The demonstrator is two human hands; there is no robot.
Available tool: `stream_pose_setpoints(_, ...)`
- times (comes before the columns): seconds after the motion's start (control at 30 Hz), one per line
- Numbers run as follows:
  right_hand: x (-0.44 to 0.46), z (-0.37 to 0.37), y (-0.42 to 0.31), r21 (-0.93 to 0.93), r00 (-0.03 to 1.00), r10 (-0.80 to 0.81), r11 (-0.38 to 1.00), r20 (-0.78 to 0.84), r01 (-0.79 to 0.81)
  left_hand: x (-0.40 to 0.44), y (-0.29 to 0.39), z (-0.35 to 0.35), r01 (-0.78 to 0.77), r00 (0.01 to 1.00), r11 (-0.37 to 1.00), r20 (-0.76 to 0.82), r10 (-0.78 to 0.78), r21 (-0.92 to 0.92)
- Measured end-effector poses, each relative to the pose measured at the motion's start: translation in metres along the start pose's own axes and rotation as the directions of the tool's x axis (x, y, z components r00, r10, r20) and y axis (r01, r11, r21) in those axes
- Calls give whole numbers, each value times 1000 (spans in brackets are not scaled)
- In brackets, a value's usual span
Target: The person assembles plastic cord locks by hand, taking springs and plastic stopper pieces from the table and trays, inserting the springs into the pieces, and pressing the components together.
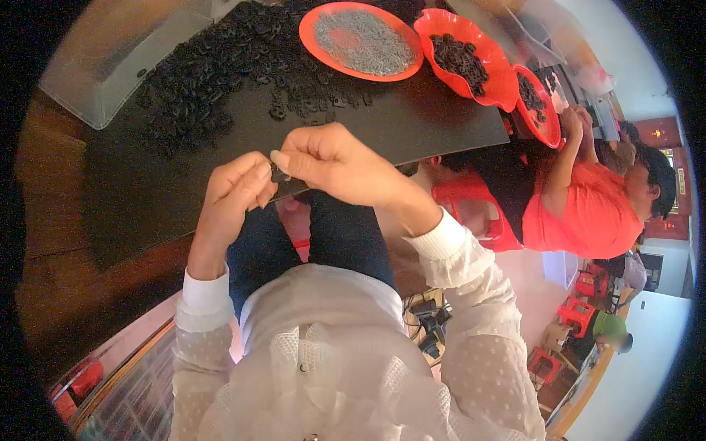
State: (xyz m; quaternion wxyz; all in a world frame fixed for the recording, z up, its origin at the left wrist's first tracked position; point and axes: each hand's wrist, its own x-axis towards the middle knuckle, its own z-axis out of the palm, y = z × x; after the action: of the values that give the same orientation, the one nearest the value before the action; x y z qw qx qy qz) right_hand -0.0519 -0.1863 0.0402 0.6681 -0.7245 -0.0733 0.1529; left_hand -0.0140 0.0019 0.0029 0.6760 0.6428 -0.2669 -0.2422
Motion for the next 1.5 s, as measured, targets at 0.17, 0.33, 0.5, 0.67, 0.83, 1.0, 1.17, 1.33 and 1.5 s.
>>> stream_pose_setpoints(0.17, 3, -2, -1, -684, 867, -484, 595, 115, 422, 1, 3, -1, 137, 987, 956, -48, -154, -259)
stream_pose_setpoints(0.33, 6, 3, 1, -771, 837, -516, 453, 183, 448, 4, 4, 1, 152, 981, 959, -79, -175, -238)
stream_pose_setpoints(0.5, 9, 4, 7, -776, 776, -587, 369, 232, 511, 4, 2, 3, 140, 971, 959, -155, -182, -246)
stream_pose_setpoints(0.67, 2, -10, -10, -694, 855, -485, 552, 184, 462, -1, 13, 11, 175, 931, 961, -282, -233, -216)
stream_pose_setpoints(0.83, 7, -4, 10, -452, 923, -372, 809, 98, 375, -1, 2, 11, 127, 959, 988, -243, -145, -86)
stream_pose_setpoints(1.0, -3, -30, -4, -566, 835, -550, 678, 31, 468, -1, 2, 16, -29, 970, 995, -245, 4, -99)
stream_pose_setpoints(1.17, -46, -135, -55, -729, 692, -498, 681, -523, -61, 0, 2, 16, -63, 981, 996, -187, 49, -69)
stream_pose_setpoints(1.33, -53, -228, -27, -902, 710, -569, 153, -414, -403, -1, -1, 11, -57, 986, 996, -158, 45, -73)
stream_pose_setpoints(1.5, -47, -157, -41, -838, 714, -513, 512, -476, -190, -2, -2, 9, -86, 988, 996, -131, 84, -6)
